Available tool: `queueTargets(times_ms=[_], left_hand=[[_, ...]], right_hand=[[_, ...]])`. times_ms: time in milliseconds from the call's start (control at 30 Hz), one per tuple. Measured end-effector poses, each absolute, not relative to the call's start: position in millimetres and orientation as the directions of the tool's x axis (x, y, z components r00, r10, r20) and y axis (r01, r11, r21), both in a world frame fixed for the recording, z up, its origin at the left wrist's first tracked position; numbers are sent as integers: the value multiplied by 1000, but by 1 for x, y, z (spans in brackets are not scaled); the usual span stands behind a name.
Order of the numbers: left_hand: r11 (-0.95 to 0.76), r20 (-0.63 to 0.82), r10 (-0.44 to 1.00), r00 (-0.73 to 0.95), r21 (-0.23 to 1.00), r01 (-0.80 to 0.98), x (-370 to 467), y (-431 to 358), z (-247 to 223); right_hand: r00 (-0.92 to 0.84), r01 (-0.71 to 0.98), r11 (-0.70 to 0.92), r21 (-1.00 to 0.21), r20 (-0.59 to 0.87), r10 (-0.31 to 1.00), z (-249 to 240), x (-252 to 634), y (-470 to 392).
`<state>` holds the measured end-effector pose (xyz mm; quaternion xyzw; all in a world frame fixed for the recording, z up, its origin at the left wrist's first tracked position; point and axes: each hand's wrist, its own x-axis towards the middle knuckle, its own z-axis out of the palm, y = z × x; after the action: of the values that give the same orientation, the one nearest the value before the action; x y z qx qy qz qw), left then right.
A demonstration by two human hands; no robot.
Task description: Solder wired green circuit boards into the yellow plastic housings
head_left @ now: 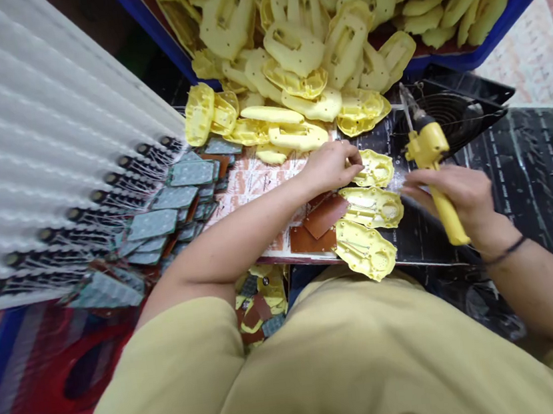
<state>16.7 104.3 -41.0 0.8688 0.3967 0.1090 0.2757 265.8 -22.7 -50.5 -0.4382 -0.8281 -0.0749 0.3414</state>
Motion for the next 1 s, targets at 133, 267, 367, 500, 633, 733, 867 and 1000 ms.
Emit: queueTargets(times_ms=[133,267,367,500,633,733,867,1000], left_hand=[[-541,-19,745,667,568,620,15,105,-46],[-528,-23,747,664,586,615,13,103,-49],[-539,-38,735,677,573,618,14,102,-49],[-522,-53,746,664,573,632,15,102,-48],[-524,-20,751,660,590,614,14,103,-52],[-531,-1,756,655,585,613,14,105,-56],[-531,-17,750,661,581,617,15,104,-55],[-519,-41,753,657,576,631,17,103,-52]], right_hand=[[-358,790,610,-60,763,539,-33,282,-60],[-168,886,450,-114,826,538,-38,287,-80],[-92,833,487,-263,802,591,-50,280,-86],[-93,801,488,-347,733,674,-66,272,-87],[-94,779,505,-370,728,679,-75,270,-83],[-92,747,528,-404,724,684,-75,268,-76],[-165,727,579,-370,725,669,-67,268,-66],[-217,691,622,-369,714,666,-62,273,-62]])
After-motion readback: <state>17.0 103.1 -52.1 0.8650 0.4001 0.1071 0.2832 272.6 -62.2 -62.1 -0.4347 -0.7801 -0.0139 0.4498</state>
